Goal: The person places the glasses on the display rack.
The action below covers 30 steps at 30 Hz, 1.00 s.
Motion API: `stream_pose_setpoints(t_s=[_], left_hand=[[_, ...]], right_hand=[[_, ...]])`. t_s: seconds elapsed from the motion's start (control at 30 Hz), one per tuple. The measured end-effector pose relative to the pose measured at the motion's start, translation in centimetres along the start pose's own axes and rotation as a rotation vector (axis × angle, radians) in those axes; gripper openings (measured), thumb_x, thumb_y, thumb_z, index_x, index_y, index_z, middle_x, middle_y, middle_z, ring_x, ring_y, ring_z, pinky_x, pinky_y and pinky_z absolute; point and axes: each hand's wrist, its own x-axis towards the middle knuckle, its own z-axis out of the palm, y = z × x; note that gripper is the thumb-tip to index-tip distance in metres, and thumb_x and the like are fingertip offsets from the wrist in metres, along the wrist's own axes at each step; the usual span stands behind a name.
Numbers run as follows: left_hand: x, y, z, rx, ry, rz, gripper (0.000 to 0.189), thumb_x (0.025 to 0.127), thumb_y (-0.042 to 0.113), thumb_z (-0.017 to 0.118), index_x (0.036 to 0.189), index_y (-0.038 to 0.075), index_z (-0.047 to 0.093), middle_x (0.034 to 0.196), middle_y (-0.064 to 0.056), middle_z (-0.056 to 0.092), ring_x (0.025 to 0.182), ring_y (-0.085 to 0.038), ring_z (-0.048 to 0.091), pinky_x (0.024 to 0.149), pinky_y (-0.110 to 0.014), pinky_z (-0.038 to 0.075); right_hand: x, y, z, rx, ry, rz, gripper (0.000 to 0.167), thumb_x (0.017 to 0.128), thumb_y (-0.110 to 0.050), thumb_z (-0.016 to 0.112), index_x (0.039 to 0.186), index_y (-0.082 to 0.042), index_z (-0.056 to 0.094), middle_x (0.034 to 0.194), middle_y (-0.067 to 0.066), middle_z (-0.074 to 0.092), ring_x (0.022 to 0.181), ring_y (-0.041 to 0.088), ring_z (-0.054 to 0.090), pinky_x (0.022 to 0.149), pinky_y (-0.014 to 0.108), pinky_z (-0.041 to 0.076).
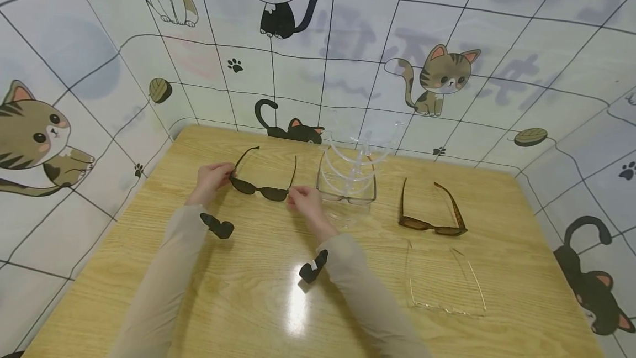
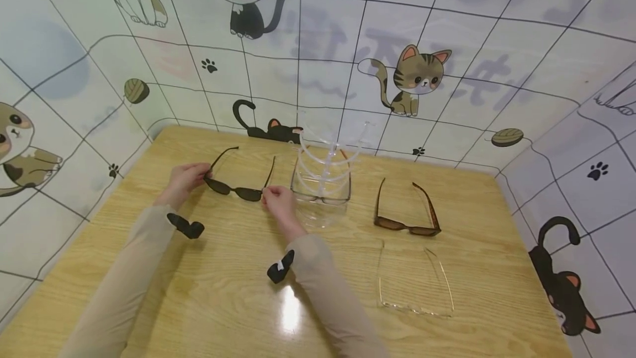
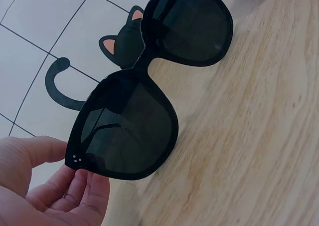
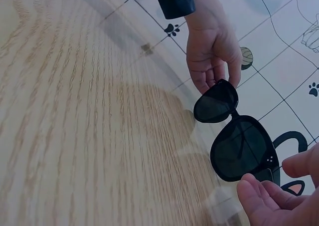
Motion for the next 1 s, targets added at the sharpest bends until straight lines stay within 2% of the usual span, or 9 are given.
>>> stream_pose_setpoints(t_s=[0.07,0.1,0.2,0.3,0.33,0.43,0.67,0.83,1.0], left_hand=[[0.2,-0.1,0.1,-0.009,0.004,-0.001,0.040,0.095,0.014,0.054,0.128,-0.008,0.051,0.084,0.006,0.062,0.078,-0.004,0.061,0.075,-0.015,0.052],[1.1,-0.7,-0.2,-0.031,-0.004,0.004,0.037,0.093,0.014,0.058,0.123,-0.005,0.056,0.083,0.006,0.063,0.076,-0.004,0.062,0.072,-0.016,0.053],[1.3,-0.9,-0.3,-0.073,-0.010,0.014,0.030,0.089,0.013,0.063,0.115,-0.004,0.063,0.083,0.004,0.065,0.073,-0.005,0.063,0.069,-0.017,0.053],[1.2,-0.9,-0.3,-0.090,-0.011,0.025,0.030,0.088,0.012,0.064,0.114,-0.004,0.064,0.081,0.004,0.064,0.073,-0.006,0.064,0.068,-0.017,0.053],[0.3,-0.2,0.0,-0.080,0.005,0.019,0.034,0.090,0.010,0.061,0.119,-0.007,0.059,0.080,0.004,0.063,0.073,-0.006,0.063,0.068,-0.016,0.053],[-0.2,0.2,0.0,-0.073,0.015,-0.005,0.040,0.092,0.007,0.057,0.128,-0.010,0.051,0.077,0.006,0.063,0.073,-0.005,0.063,0.069,-0.015,0.052],[-1.7,1.6,-0.5,-0.168,-0.018,-0.042,0.043,0.092,0.001,0.056,0.131,-0.012,0.045,0.072,0.004,0.065,0.067,-0.006,0.063,0.065,-0.015,0.053],[-2.1,1.4,-1.1,-0.237,-0.039,-0.018,0.036,0.091,-0.002,0.057,0.125,-0.011,0.050,0.072,0.002,0.067,0.065,-0.006,0.064,0.065,-0.015,0.053],[-2.3,1.2,-1.8,-0.211,-0.073,0.010,0.034,0.092,0.001,0.057,0.123,-0.011,0.049,0.076,0.003,0.068,0.069,-0.006,0.065,0.067,-0.015,0.053]], right_hand=[[-0.2,-0.5,0.2,0.010,-0.002,0.022,0.031,0.096,-0.012,0.054,0.117,0.010,0.057,0.103,0.021,0.062,0.092,0.030,0.064,0.080,0.030,0.055],[-0.2,-0.5,0.2,0.014,-0.001,0.030,0.031,0.096,-0.012,0.054,0.117,0.010,0.057,0.102,0.020,0.062,0.091,0.030,0.064,0.079,0.030,0.055],[-0.1,-0.7,0.4,0.024,0.005,0.050,0.030,0.096,-0.012,0.054,0.116,0.010,0.058,0.098,0.018,0.063,0.086,0.028,0.065,0.078,0.030,0.056],[0.3,-0.3,0.4,0.039,0.013,0.059,0.028,0.095,-0.013,0.055,0.113,0.009,0.060,0.090,0.012,0.062,0.077,0.019,0.065,0.074,0.028,0.056],[0.4,-0.3,0.4,0.042,0.010,0.060,0.028,0.094,-0.012,0.056,0.112,0.009,0.060,0.088,0.011,0.062,0.075,0.018,0.064,0.074,0.028,0.056],[0.3,-0.3,0.5,0.049,-0.003,0.055,0.027,0.094,-0.010,0.056,0.111,0.010,0.060,0.085,0.010,0.061,0.070,0.014,0.063,0.073,0.028,0.057],[-0.2,-0.8,0.5,0.065,-0.048,0.046,0.028,0.095,-0.009,0.054,0.113,0.011,0.059,0.084,0.010,0.062,0.067,0.010,0.061,0.076,0.030,0.056],[-0.8,-1.5,0.5,0.071,-0.073,0.050,0.028,0.095,-0.010,0.054,0.114,0.010,0.059,0.085,0.010,0.062,0.068,0.010,0.061,0.080,0.033,0.055],[-1.3,-1.9,0.5,0.071,-0.084,0.043,0.028,0.095,-0.011,0.054,0.113,0.009,0.060,0.086,0.009,0.061,0.069,0.010,0.061,0.081,0.033,0.055]])
